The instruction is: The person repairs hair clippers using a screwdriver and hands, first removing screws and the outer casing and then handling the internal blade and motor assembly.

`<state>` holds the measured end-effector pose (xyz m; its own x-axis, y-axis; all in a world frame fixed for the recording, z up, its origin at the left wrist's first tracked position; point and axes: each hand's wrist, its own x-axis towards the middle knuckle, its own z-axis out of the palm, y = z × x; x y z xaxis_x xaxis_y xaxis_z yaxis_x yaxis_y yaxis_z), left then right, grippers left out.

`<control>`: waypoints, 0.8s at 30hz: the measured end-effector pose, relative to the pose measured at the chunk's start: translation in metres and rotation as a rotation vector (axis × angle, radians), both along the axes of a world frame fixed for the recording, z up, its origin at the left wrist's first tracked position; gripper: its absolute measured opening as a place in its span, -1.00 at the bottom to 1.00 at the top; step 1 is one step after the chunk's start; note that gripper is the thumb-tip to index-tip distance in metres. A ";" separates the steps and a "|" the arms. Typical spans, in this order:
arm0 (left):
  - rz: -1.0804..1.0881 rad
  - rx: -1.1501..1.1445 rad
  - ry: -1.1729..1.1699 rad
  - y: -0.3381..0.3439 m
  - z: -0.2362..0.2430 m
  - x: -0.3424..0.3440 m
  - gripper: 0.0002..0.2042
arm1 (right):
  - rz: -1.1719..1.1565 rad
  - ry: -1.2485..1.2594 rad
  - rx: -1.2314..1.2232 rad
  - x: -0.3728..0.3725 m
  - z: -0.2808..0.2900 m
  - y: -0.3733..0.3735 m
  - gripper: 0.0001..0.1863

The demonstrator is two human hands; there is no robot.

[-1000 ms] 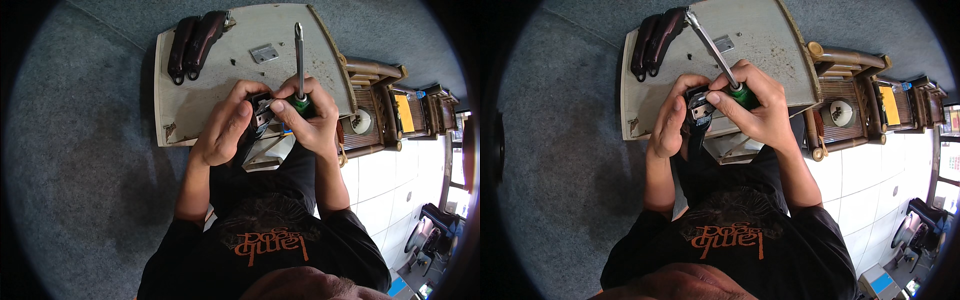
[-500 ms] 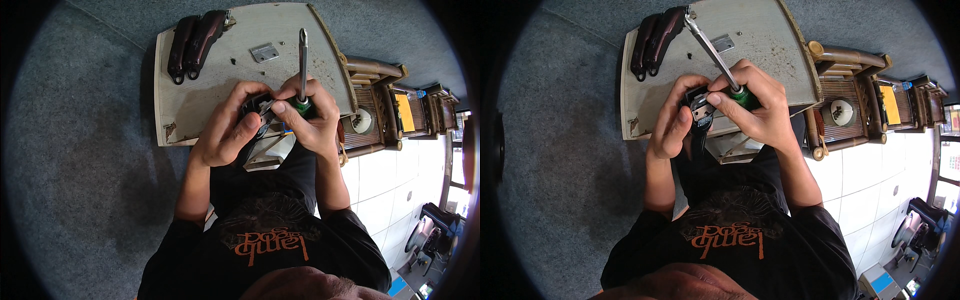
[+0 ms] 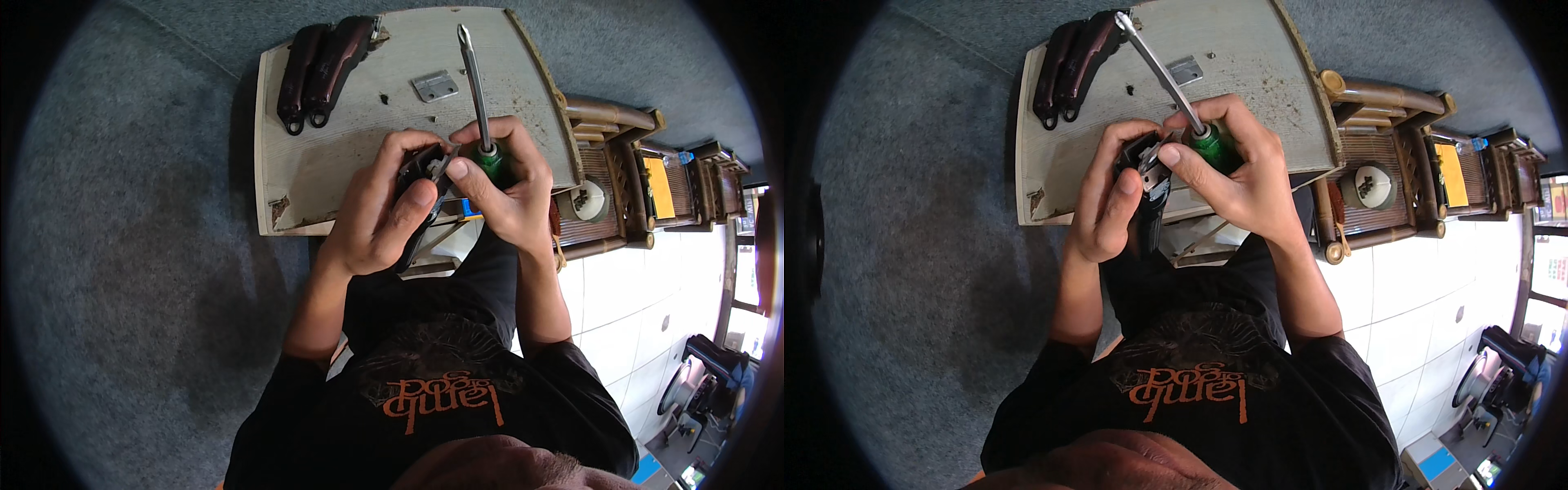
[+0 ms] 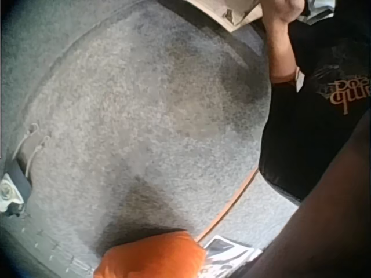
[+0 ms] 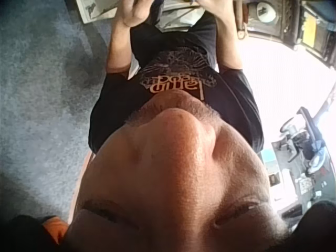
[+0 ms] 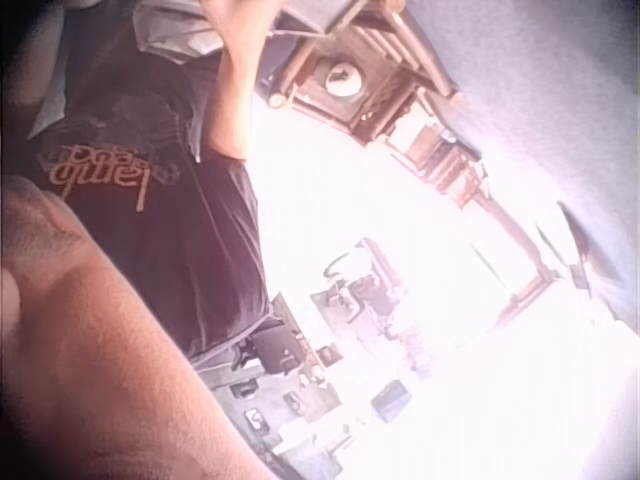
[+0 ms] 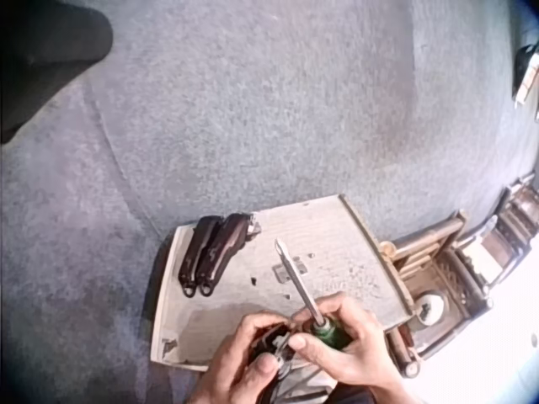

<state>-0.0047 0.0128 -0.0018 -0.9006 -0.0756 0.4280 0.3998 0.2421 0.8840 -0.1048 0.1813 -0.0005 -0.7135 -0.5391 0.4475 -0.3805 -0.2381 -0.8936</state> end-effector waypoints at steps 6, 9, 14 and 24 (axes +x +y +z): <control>0.191 -0.213 -0.009 0.021 0.016 0.004 -0.57 | 0.062 -0.110 -0.091 -0.003 0.000 -0.001 -0.67; 0.244 -0.303 0.111 0.023 0.012 -0.001 -0.55 | 0.130 -0.162 -0.062 -0.003 0.003 0.006 -0.66; 0.289 -0.367 0.225 0.025 0.009 -0.005 -0.53 | 0.144 -0.194 -0.058 -0.004 0.005 0.006 -0.61; 0.321 -0.408 0.257 0.026 0.009 -0.007 -0.56 | 0.215 -0.005 -0.192 -0.015 -0.007 0.002 -0.51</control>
<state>-0.0122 0.0392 0.0070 -0.7235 -0.1107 0.6814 0.4395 0.6873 0.5784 -0.1202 0.1829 -0.0076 -0.5945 -0.5837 0.5530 -0.2989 -0.4780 -0.8259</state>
